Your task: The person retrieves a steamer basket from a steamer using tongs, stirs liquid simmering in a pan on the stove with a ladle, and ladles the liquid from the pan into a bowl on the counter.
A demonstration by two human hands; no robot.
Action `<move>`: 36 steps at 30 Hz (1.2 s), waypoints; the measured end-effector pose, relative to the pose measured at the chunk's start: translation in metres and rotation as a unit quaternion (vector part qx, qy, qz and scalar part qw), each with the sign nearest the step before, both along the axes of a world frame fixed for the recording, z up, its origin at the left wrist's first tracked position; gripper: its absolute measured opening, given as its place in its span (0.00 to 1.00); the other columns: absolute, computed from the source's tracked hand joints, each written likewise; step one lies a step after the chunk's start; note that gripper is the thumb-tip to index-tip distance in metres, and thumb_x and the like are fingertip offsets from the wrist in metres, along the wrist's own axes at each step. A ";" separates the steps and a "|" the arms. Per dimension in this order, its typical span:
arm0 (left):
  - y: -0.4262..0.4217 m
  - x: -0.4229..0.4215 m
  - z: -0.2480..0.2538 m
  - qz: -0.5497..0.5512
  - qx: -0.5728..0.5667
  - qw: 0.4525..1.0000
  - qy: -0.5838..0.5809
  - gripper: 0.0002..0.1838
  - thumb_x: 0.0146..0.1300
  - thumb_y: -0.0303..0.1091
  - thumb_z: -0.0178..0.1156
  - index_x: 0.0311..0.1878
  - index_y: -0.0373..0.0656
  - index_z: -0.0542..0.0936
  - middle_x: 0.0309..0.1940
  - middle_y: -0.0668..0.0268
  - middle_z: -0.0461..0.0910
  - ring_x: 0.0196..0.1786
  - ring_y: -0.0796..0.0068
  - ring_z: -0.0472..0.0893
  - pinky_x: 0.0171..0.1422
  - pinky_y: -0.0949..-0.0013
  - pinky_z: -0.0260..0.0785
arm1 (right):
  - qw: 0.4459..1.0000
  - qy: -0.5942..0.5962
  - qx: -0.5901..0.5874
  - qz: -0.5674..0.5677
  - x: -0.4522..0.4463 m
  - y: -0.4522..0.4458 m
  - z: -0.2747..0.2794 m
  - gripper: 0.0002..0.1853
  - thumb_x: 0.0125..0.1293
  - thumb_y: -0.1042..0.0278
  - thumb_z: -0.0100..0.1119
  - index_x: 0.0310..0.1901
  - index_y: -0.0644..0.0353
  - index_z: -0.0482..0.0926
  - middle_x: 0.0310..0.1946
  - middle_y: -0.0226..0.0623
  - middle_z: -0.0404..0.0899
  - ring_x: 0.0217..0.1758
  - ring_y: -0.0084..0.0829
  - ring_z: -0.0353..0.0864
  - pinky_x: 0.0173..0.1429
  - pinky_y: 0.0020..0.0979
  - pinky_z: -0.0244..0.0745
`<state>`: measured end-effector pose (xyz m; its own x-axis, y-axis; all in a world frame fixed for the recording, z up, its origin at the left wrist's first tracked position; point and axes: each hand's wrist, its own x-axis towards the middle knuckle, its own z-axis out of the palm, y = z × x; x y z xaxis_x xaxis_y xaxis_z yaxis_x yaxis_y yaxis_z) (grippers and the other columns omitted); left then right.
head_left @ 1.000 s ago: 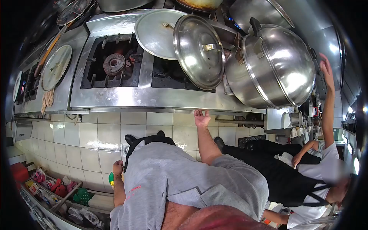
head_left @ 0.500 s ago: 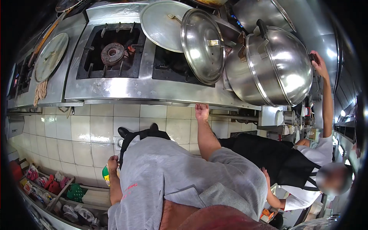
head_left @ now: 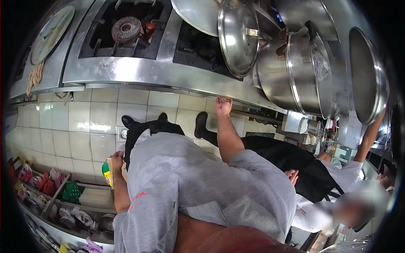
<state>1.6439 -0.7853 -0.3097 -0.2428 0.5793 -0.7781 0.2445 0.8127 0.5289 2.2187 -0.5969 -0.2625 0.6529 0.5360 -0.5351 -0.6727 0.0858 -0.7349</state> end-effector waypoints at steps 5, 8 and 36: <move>-0.021 0.012 -0.035 0.071 -0.030 0.994 -0.074 0.13 0.62 0.42 0.56 0.42 0.42 0.77 0.25 0.74 0.75 0.22 0.84 0.72 0.22 0.78 0.62 | 0.998 -0.030 -0.064 0.004 0.004 0.001 0.000 0.19 0.65 0.74 0.40 0.55 0.39 0.60 0.50 0.39 0.69 0.46 0.44 0.71 0.52 0.46 0.68; -0.037 0.024 -0.053 0.107 -0.043 0.990 -0.084 0.13 0.63 0.43 0.56 0.42 0.43 0.76 0.25 0.76 0.74 0.21 0.85 0.70 0.21 0.80 0.60 | 0.996 -0.032 -0.085 0.025 0.004 0.001 0.008 0.15 0.66 0.70 0.42 0.53 0.39 0.63 0.50 0.39 0.71 0.47 0.43 0.71 0.51 0.44 0.68; -0.102 0.050 -0.108 0.273 -0.102 0.935 -0.203 0.14 0.67 0.40 0.50 0.50 0.45 0.74 0.29 0.72 0.74 0.21 0.84 0.70 0.21 0.78 0.61 | 0.994 0.045 -0.084 0.056 0.005 0.002 0.028 0.14 0.60 0.58 0.46 0.37 0.59 0.73 0.36 0.41 0.73 0.42 0.41 0.72 0.50 0.42 0.67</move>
